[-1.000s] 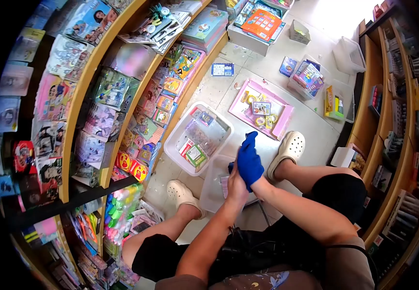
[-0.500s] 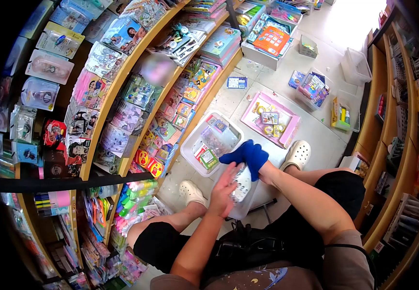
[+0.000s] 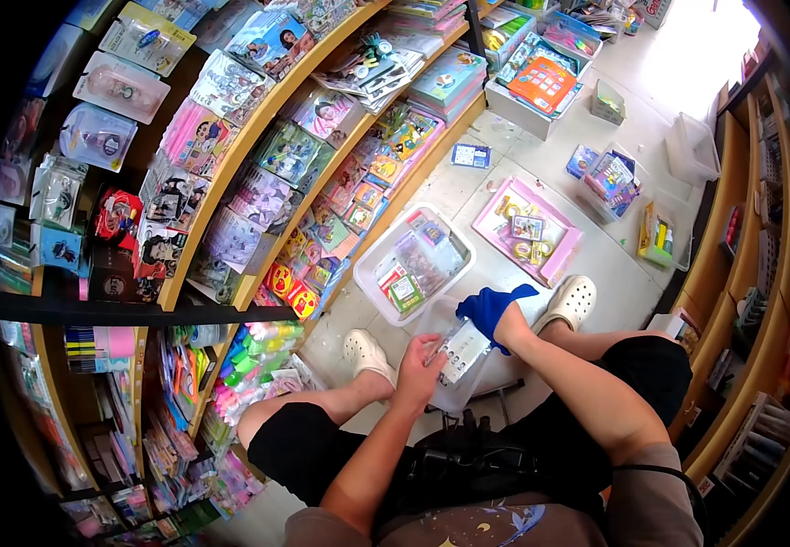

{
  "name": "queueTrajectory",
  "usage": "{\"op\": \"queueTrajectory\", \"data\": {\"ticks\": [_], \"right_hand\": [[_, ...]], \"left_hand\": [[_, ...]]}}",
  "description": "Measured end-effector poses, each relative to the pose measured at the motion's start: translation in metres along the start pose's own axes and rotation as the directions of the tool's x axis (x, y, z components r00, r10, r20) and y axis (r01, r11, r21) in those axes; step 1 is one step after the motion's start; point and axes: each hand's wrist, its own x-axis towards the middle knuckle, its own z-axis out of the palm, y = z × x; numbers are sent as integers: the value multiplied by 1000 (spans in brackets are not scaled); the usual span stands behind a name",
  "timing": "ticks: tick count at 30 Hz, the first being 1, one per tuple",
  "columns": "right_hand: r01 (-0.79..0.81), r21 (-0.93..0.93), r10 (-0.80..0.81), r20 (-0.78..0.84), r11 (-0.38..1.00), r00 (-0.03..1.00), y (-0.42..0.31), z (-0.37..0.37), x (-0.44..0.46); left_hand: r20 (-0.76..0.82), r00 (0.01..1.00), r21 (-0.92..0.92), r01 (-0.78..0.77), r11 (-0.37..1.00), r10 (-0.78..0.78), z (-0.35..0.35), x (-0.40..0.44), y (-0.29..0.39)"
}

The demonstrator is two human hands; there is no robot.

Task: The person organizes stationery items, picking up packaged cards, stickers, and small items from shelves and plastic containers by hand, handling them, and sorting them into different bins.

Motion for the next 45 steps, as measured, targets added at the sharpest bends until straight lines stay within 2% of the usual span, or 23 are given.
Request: {"op": "queueTrajectory", "data": {"ticks": [1, 3, 4, 5, 7, 8, 10, 12, 13, 16, 17, 18, 20, 24, 25, 26, 28, 31, 34, 37, 40, 41, 45], "right_hand": [[-154, 94, 147, 76, 984, 986, -1, -2, -2], [-107, -39, 110, 99, 994, 989, 2, -2, -2], [-81, -105, 92, 108, 991, 990, 3, -2, -1], [-271, 202, 254, 106, 941, 961, -8, -9, -1], [-266, 488, 325, -38, 831, 945, -19, -8, -6], [-236, 616, 373, -101, 751, 922, -24, -10, -7], [-321, 478, 359, 14, 818, 933, -20, -24, 4], [-282, 366, 275, 73, 887, 959, 5, -6, 8], [-117, 203, 151, -161, 972, 975, 6, 1, 4], [-124, -37, 118, -143, 992, 983, 21, -9, 4], [-382, 602, 428, 72, 701, 901, 13, -28, 4], [-396, 918, 675, 277, 25, 684, 5, -47, 3], [-325, 945, 635, 231, 33, 737, 9, -47, 3], [-433, 858, 473, 271, 276, 838, -28, -54, 3], [-74, 686, 199, -104, 724, 974, -21, -19, -1], [156, -15, -142, -501, 988, 854, -3, 53, -6], [116, 152, -23, -506, 981, 862, -20, 31, -10], [58, 402, 152, -472, 914, 869, -57, -17, -16], [-339, 640, 556, -169, 690, 814, -6, -7, -7], [-237, 971, 647, 157, 38, 746, 20, 5, -1], [-392, 868, 531, 187, 305, 826, 53, 12, 8], [-436, 889, 686, 403, -138, 606, 51, 7, 6], [-391, 866, 587, 498, -311, 638, 30, -34, -3]], "left_hand": [[-31, 989, 237, -135, 962, 146, 4, 0, 3], [133, 907, 785, -342, 516, 400, 21, -11, 46], [271, 846, 911, -380, 163, 459, 30, -13, 67], [309, 842, 911, -396, 118, 441, 36, -13, 64], [383, 832, 903, -429, 28, 402, 48, -9, 54], [336, 889, 901, -399, 170, 310, 46, -3, 45], [274, 957, 859, -287, 424, 94, 44, 9, 36], [248, 960, 861, -157, 484, -130, 44, 10, 49], [234, 942, 860, -85, 503, -241, 43, 10, 57], [263, 961, 704, -128, 699, -88, 28, 9, 44], [260, 960, 475, -217, 853, 99, 12, 14, 11], [249, 968, 152, 0, 988, -38, 5, 12, 17], [356, 892, -489, 430, 759, -277, -10, 7, 32], [304, 946, -705, 304, 641, -115, -16, 10, 19], [367, 921, -708, 365, 604, -126, -13, 12, 24], [341, 921, -739, 387, 552, -189, -2, 13, 34], [295, 902, -794, 415, 443, -316, 29, 15, 50], [378, 896, -747, 444, 495, -234, 62, 12, 35], [458, 832, -596, 549, 586, -313, 75, 4, 35], [539, 821, -553, 514, 656, -189, 70, 0, 30], [623, 757, -569, 612, 550, -198, 56, 0, 25], [665, 725, -561, 644, 520, -180, 43, 7, -1], [377, 806, -411, 588, 697, -457, -5, 30, -101]]}}
